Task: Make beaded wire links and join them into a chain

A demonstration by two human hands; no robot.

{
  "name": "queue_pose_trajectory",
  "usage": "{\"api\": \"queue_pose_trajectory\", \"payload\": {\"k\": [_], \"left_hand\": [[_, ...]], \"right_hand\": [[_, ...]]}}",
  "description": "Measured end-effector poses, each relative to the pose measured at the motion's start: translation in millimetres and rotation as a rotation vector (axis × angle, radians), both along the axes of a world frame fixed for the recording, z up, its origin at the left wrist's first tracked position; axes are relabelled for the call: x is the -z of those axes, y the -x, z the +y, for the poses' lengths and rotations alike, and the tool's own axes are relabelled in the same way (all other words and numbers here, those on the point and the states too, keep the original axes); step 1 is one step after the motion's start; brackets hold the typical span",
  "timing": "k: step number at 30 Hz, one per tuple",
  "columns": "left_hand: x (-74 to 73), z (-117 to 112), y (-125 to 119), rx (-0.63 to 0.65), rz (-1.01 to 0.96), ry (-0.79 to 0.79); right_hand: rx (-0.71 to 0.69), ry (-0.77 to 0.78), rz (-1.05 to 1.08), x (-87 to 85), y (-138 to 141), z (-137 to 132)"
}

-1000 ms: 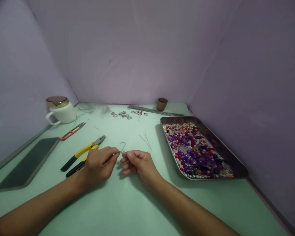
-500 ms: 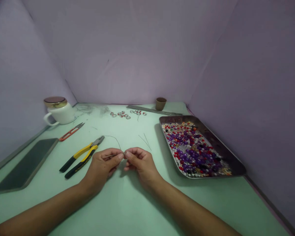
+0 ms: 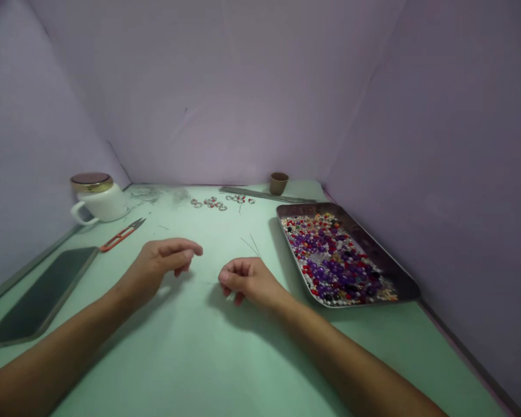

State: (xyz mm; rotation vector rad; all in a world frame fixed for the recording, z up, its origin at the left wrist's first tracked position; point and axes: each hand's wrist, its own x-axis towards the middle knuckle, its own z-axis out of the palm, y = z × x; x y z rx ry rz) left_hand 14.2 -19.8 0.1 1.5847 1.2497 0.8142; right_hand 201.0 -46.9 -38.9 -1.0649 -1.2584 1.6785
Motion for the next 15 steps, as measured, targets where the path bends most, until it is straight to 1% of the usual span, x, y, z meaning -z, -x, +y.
{"api": "queue_pose_trajectory", "payload": {"k": [1,3,5,7,10,15], "left_hand": [[-3.0,-2,0,0.076,0.068,0.037],[-3.9,-8,-2,0.222,0.205,0.095],[0.4,-15,-5,0.294,0.299,0.128],[6.4,-19,-9,0.297,0.331,0.134],[11.5,-22,-13,0.245,0.313,0.139],[10.4,-22,-16,0.128,0.131,0.346]], "right_hand": [[-0.043,-0.016,-0.082,-2.2,1,-2],[-0.085,-0.038,-0.211,-5.7,5,-5],[-0.079,-0.039,-0.278,-7.7,9,-8],[-0.066,-0.035,-0.290,-8.1,13,-9],[-0.035,-0.049,-0.280,-7.9,18,-10],[0.058,-0.084,-0.279,-12.7,19,-9]]}}
